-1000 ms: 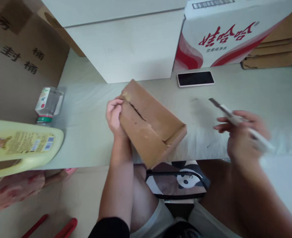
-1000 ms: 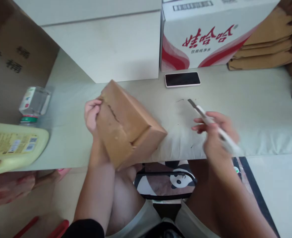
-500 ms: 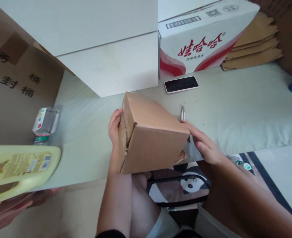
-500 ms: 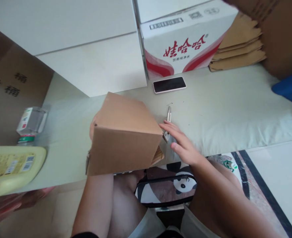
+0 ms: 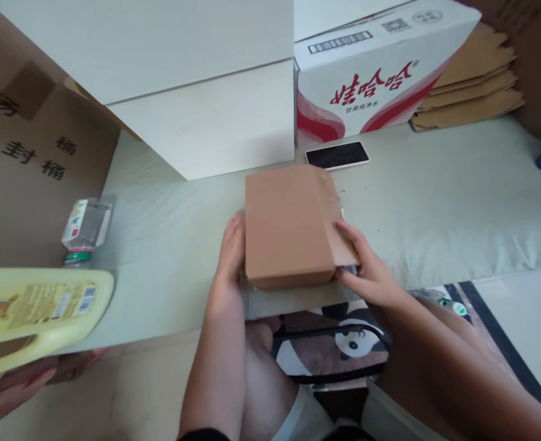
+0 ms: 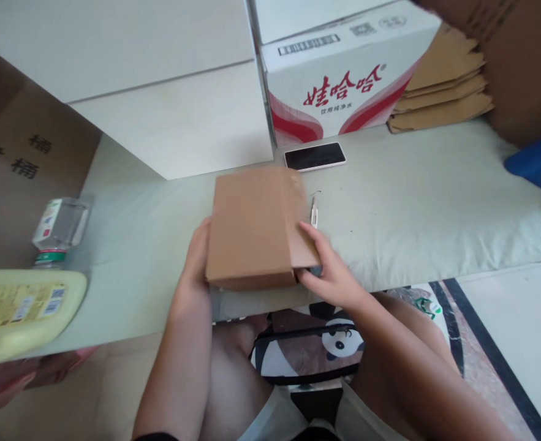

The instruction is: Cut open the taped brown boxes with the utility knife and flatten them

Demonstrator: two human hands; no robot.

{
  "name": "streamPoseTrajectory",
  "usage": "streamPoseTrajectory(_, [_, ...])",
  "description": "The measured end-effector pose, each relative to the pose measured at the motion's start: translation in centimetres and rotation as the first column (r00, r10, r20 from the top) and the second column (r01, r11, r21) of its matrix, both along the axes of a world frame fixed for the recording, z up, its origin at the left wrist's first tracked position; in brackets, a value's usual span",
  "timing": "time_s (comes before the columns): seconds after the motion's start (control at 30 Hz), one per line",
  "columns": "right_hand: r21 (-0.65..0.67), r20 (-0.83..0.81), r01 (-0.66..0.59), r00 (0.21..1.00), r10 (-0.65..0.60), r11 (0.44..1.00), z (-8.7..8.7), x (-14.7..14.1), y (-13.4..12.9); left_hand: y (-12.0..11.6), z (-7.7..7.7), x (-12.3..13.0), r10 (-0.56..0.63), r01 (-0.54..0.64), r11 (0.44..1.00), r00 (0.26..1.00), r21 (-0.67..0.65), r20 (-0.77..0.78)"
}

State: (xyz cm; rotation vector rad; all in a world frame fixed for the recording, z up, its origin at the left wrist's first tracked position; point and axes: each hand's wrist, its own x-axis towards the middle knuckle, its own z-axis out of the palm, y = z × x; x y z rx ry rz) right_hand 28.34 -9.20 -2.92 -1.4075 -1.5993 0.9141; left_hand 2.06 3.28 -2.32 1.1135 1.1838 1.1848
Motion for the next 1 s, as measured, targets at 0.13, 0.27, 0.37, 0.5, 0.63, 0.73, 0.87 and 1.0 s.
streamPoseTrajectory(0.13, [0.068,0.109,-0.015,0.994,0.007,0.998,-0.3,-0.1,0.1,-0.3,1.9,0.5,-0.061,0.123,0.965,0.964,-0.23,0.26])
streamPoseTrajectory(0.27, [0.098,0.121,0.004,0.992,-0.016,0.995,-0.5,-0.3,0.2,-0.1,2.9,-0.6,-0.07,0.131,0.977,0.943,-0.17,0.324])
streamPoseTrajectory(0.37, [0.122,0.111,0.017,0.993,-0.031,0.992,-0.3,-0.3,0.2,-0.1,2.8,-1.4,-0.041,0.112,0.975,0.941,-0.193,0.337])
streamPoseTrajectory(0.5, [0.111,0.132,0.052,0.989,-0.067,0.992,-0.1,-0.1,0.2,-0.4,2.6,-1.7,-0.006,0.075,0.972,0.956,-0.224,0.295])
streamPoseTrajectory(0.63, [0.131,0.057,0.152,0.985,-0.161,0.98,-0.2,0.4,0.1,-0.3,2.5,-1.6,-0.065,0.126,0.973,0.952,-0.193,0.298])
streamPoseTrajectory(0.73, [0.106,-0.047,0.123,0.992,-0.119,0.987,-0.3,0.9,0.0,-0.3,2.3,-1.2,0.026,0.037,0.964,0.973,-0.264,0.231])
streamPoseTrajectory(0.87, [0.056,-0.11,0.124,0.987,-0.117,0.991,-0.4,1.2,0.2,-0.5,2.3,-0.6,0.147,-0.082,0.937,0.974,-0.339,0.173])
streamPoseTrajectory(1.0, [0.02,-0.179,0.174,0.969,-0.167,0.985,-0.6,0.9,0.4,-0.4,2.5,-0.6,0.172,-0.089,0.931,0.962,-0.355,0.211])
